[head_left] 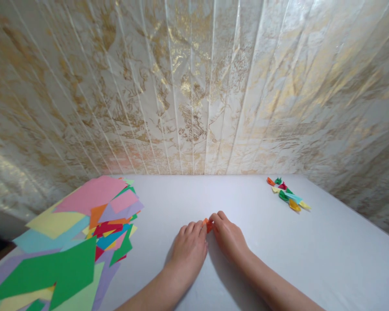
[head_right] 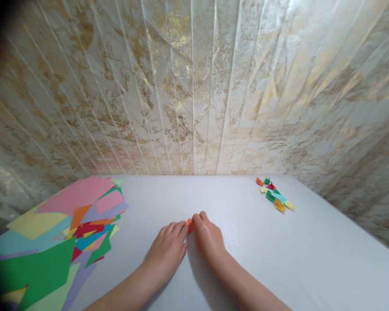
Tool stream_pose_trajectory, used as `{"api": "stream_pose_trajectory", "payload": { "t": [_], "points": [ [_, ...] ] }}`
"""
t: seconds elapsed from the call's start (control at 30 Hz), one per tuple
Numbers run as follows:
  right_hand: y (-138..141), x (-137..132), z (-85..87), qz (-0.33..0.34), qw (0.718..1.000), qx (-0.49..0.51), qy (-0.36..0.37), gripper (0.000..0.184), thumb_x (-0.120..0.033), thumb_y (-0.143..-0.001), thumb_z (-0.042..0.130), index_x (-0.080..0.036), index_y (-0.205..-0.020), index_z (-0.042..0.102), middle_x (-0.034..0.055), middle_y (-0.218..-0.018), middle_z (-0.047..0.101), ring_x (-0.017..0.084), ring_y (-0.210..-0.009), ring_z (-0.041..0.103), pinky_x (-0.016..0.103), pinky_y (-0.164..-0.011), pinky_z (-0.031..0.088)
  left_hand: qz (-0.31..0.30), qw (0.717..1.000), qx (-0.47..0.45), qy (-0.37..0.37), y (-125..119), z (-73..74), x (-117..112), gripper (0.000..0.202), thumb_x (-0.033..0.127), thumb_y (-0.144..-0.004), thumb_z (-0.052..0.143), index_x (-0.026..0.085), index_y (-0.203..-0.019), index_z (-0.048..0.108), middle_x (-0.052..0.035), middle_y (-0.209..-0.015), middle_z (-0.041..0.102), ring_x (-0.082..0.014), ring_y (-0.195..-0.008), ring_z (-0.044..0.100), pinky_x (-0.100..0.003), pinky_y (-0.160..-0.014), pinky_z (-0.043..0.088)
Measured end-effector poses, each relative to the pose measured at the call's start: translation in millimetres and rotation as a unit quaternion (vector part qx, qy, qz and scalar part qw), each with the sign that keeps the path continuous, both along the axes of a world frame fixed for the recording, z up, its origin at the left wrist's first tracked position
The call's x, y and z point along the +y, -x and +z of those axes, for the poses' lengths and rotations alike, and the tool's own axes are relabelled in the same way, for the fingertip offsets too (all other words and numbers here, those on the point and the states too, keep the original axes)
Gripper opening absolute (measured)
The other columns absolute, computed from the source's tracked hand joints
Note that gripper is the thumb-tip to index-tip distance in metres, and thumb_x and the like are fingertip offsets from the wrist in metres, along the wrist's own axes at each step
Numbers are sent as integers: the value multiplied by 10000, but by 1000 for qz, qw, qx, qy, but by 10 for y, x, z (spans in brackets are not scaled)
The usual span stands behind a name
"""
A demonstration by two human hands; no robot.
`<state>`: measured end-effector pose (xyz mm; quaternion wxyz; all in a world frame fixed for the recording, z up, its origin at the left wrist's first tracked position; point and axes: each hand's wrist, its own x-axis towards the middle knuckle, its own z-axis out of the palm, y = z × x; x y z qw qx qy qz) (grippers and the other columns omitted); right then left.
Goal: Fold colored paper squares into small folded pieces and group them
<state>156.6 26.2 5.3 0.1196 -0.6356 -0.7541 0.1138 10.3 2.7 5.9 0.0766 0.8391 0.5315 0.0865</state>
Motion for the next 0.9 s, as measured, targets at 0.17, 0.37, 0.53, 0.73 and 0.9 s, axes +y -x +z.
{"api": "stream_pose_trajectory", "payload": {
  "t": [0.17, 0.37, 0.53, 0.73, 0.9],
  "points": [
    [46, -98, 78, 37, 997, -61, 10, 230, -144, -961, 429, -231, -930, 640, 27, -974, 613, 144, -751, 619, 254, -548, 281, 2, 1000, -11, -9, 3, -14, -1, 475, 130, -898, 445, 198, -1366, 495, -100, -1339, 589, -278, -1221, 527, -444, -1036, 412],
    [65, -130, 139, 36, 994, -97, 37, 282, -65, -930, 431, -218, -1029, 646, 73, -1047, 631, 206, -898, 642, 259, -599, 363, 1, 1000, 3, -4, 16, 20, -12, 459, 137, -898, 466, 177, -1354, 495, -110, -1298, 607, -279, -1206, 541, -445, -1027, 424],
    [77, -153, 171, 34, 989, -132, 61, 314, -18, -903, 435, -178, -1063, 652, 120, -1112, 627, 250, -987, 634, 278, -644, 435, 9, 1000, 22, -9, 20, 29, -36, 376, 123, -887, 474, 178, -1250, 550, -123, -1248, 618, -274, -1181, 545, -441, -999, 436],
    [133, -196, 147, 31, 983, -177, 23, 306, -6, -898, 436, -170, -1031, 657, 137, -1083, 636, 248, -929, 647, 299, -653, 466, 13, 999, 15, -28, 19, -5, -63, 317, 92, -881, 454, 173, -1161, 578, -119, -1130, 637, -268, -1113, 567, -423, -950, 450],
    [83, -169, 141, 19, 989, -147, 25, 297, -13, -896, 435, -165, -996, 669, 118, -1054, 644, 232, -903, 658, 279, -635, 427, 40, 999, 9, -24, 17, -10, -46, 283, 111, -890, 482, 178, -1144, 588, -104, -1116, 632, -268, -1090, 569, -415, -940, 453]
  ]
}}
